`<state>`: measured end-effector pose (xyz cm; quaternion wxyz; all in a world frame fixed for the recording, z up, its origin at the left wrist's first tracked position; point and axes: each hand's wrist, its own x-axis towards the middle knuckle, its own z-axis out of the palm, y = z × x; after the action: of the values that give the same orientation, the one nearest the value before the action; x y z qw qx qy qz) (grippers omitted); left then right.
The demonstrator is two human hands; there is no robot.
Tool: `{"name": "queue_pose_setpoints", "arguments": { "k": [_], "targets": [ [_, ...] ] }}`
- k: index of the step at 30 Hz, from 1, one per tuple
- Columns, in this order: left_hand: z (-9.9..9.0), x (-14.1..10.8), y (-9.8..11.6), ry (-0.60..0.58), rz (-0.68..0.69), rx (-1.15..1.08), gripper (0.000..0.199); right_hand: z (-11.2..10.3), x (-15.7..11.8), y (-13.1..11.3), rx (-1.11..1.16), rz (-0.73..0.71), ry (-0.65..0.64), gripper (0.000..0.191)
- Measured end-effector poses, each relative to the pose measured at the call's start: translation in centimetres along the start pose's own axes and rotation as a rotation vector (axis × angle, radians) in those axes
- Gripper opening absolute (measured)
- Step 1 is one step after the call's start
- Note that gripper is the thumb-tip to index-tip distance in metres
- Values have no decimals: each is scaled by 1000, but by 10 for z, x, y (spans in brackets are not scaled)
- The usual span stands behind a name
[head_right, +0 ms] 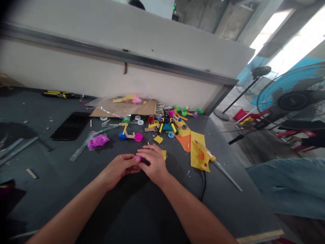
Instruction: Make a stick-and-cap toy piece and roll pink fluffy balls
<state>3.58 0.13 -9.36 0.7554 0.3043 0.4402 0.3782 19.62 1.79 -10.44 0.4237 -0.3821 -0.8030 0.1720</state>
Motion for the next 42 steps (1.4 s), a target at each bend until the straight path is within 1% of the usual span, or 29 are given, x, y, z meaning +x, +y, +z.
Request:
{"name": "queue_pose_setpoints", "arguments": {
  "k": [4,11,16,21,25,28,31,37,40,42],
  "targets": [
    [1,0,1,-2,9,11,21,0,0,1,-23,-19,-24,22],
    [-4,0,4,-15,20,29,23,-2,1,1,-20,-18,7,19],
    [-6,1,3,-6,40,49,22,-3,1,0,-6,-21,-29,26],
    [-7,2,2,-22,55,2,28,-3,0,-1,2,-3,15,19],
    [-8,2,2,-33,52,4,23,-4,0,-1,20,4,31,20],
    [-8,1,3,-18,60,4,20,-5,1,-3,46,9,7,24],
    [-7,0,3,-11,63,-2,21,-6,1,-4,68,15,-4,22],
    [1,-2,2,-25,47,-6,26,-3,1,-6,53,40,44,17],
    [3,-2,2,12,57,21,25,-2,2,-7,46,33,18,25],
    [3,-3,3,25,54,53,24,-1,2,-7,49,4,-16,30]
  ]
}}
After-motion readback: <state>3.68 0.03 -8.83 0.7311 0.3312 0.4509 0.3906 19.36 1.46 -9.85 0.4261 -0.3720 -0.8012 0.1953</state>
